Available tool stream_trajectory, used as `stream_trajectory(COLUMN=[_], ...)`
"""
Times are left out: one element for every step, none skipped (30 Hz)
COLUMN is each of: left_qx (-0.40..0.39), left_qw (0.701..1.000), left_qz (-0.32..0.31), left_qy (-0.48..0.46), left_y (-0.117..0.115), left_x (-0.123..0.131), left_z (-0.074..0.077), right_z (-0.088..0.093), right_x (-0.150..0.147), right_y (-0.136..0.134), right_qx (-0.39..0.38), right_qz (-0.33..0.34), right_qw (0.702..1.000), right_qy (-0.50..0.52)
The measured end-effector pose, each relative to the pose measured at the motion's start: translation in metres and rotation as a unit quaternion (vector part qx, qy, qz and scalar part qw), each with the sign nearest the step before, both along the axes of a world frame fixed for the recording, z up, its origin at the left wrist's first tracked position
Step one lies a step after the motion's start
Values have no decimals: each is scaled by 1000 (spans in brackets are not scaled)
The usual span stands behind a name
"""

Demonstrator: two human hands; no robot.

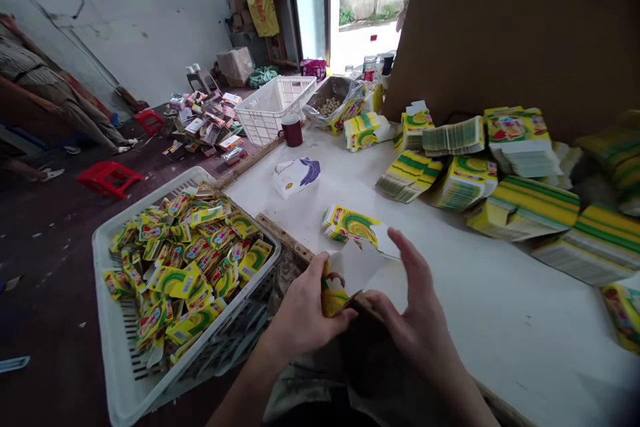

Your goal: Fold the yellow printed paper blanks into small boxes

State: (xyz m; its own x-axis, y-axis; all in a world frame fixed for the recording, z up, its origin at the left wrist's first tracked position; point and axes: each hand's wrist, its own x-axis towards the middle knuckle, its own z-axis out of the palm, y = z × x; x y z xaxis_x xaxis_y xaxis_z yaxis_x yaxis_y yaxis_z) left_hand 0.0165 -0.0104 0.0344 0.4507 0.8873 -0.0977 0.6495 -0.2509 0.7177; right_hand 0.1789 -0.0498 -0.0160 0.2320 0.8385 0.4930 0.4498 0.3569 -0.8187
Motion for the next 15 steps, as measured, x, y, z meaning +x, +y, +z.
stream_trajectory(left_qx=[9, 13, 13, 17, 28, 43, 55, 63, 63, 56, 42, 27, 20, 29, 51], left_qw=[1000, 1000, 1000, 1000, 1000, 999, 998, 998, 998, 998, 999, 999, 999, 999, 997], left_qz=[6, 4, 0, -2, 0, 3, 5, 3, -1, -6, -13, -19, -27, -38, -48], left_qy=[10, 12, 9, 3, -1, -3, -3, -3, -2, -1, -4, -12, -20, -25, -27], left_y=[-2, -3, -4, -6, -6, -7, -7, -7, -6, -5, -3, -2, 0, 1, 3], left_x=[1, 2, 3, 4, 5, 7, 8, 9, 9, 9, 9, 8, 7, 6, 6], left_z=[-3, -7, -9, -12, -13, -15, -15, -16, -16, -17, -18, -20, -23, -27, -32], right_z=[-2, -4, -4, -4, -3, -2, -1, 0, 0, 0, -2, -3, -5, -8, -10], right_x=[-2, -5, -8, -11, -14, -17, -19, -21, -22, -23, -23, -22, -22, -21, -20], right_y=[0, 1, 2, 3, 5, 6, 8, 10, 11, 11, 11, 10, 9, 8, 7], right_qx=[-43, -89, -132, -168, -197, -217, -227, -227, -220, -207, -189, -166, -142, -120, -102], right_qz=[32, 80, 123, 146, 145, 127, 105, 89, 89, 101, 124, 148, 170, 190, 204], right_qw=[997, 986, 970, 953, 941, 933, 929, 927, 927, 929, 934, 943, 953, 961, 966], right_qy=[58, 113, 162, 204, 235, 257, 272, 284, 290, 290, 276, 248, 207, 162, 122])
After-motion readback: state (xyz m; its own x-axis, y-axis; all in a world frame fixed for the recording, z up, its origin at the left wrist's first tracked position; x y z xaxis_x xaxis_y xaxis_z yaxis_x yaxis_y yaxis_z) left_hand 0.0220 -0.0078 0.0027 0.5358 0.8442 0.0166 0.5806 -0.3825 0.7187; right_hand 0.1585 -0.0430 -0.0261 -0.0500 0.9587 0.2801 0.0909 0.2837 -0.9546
